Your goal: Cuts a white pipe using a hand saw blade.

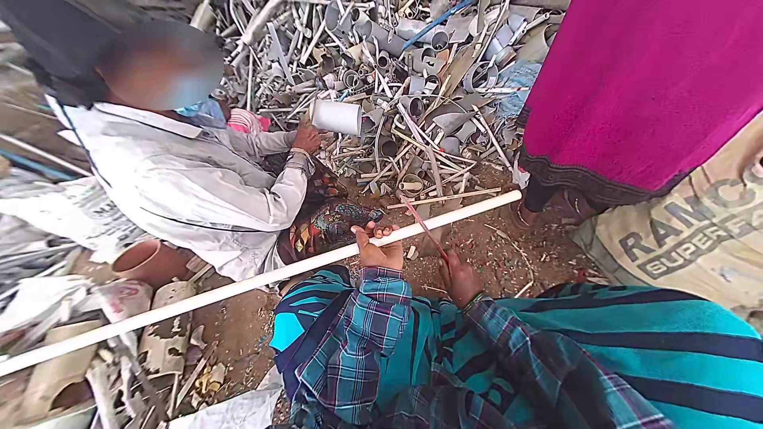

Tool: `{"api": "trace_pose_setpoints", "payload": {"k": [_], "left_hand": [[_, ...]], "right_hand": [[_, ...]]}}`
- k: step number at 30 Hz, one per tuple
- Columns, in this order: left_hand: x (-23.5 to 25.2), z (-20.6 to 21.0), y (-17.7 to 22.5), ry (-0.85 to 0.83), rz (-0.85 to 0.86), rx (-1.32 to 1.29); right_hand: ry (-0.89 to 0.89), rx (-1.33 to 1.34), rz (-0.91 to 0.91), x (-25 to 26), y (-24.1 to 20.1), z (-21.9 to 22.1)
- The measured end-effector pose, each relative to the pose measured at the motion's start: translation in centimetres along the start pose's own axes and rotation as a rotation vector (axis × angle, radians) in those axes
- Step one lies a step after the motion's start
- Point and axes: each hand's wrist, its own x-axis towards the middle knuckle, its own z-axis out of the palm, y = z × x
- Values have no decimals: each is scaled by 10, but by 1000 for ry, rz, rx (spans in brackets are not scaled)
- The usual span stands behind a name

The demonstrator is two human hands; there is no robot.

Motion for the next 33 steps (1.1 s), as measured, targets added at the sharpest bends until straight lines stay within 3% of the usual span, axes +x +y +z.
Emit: {"api": "trace_pose_setpoints", "payload": {"k": [4, 7, 10, 12, 16, 25, 27, 31, 33], "left_hand": [[0, 3, 3, 1, 13, -24], [6, 3, 10, -14, 116, -48], [12, -2, 13, -71, 228, -49], [12, -2, 12, -105, 242, -31], [5, 1, 9, -73, 191, -14], [6, -3, 1, -232, 188, -73], [6, -3, 2, -272, 216, -66], [14, -5, 11, -384, 383, -62], [19, -8, 12, -493, 447, -57]], "right_hand": [[45, -7, 27, 6, -3, -4], [117, 16, 268, 23, 22, -14], [1, 38, 447, 40, 38, -34], [-70, 76, 377, 33, 25, -30], [-100, 60, 37, 6, -11, -8], [67, -12, -66, 10, 6, -8], [93, 22, 6, 12, 12, -7], [13, 154, 485, 36, 45, -27], [-57, 149, 491, 40, 47, -34]]}}
